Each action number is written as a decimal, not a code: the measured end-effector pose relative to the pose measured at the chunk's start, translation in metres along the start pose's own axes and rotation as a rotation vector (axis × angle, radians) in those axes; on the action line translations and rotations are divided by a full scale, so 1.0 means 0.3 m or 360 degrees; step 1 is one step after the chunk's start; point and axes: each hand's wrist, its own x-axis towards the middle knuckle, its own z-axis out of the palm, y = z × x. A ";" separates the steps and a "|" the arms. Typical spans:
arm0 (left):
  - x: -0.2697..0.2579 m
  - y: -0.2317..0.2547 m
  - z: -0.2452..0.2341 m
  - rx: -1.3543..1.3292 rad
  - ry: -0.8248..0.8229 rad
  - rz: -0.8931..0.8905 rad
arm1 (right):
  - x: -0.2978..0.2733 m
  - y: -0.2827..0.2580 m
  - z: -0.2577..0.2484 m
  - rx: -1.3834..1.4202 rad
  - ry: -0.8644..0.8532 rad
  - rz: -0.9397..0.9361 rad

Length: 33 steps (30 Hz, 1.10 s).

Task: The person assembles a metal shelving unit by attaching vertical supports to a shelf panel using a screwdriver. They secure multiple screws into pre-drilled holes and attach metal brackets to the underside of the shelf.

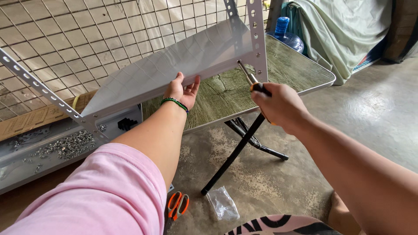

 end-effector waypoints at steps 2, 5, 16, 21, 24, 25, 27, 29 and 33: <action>-0.004 -0.002 -0.004 -0.0002 -0.0016 0.0016 | 0.012 0.006 -0.005 0.1073 -0.0231 0.0355; 0.003 0.002 -0.002 -0.0026 0.0067 -0.0038 | 0.024 0.005 -0.018 0.1947 -0.0413 0.0528; -0.072 -0.125 0.061 -0.0004 0.0120 -0.0013 | 0.002 -0.019 -0.053 0.0474 -0.0217 0.0292; -0.066 -0.345 0.232 0.0140 -0.0199 -0.0390 | 0.005 -0.018 -0.041 0.0551 -0.0200 0.0202; -0.016 -0.419 0.290 0.0133 -0.0249 -0.0363 | 0.005 -0.026 -0.063 0.0448 -0.0165 0.0179; -0.001 -0.431 0.298 0.0134 -0.0205 -0.0313 | 0.002 -0.030 -0.065 0.0409 -0.0160 0.0176; 0.019 -0.420 0.278 0.0150 -0.0299 -0.0283 | -0.006 -0.032 -0.057 0.0010 -0.0100 0.0152; 0.024 -0.411 0.253 0.0131 -0.0352 -0.0266 | -0.017 -0.025 -0.041 -0.0173 -0.0068 0.0136; 0.014 -0.427 0.253 0.0052 -0.0388 -0.0224 | -0.022 -0.020 -0.031 0.0334 -0.0174 0.0252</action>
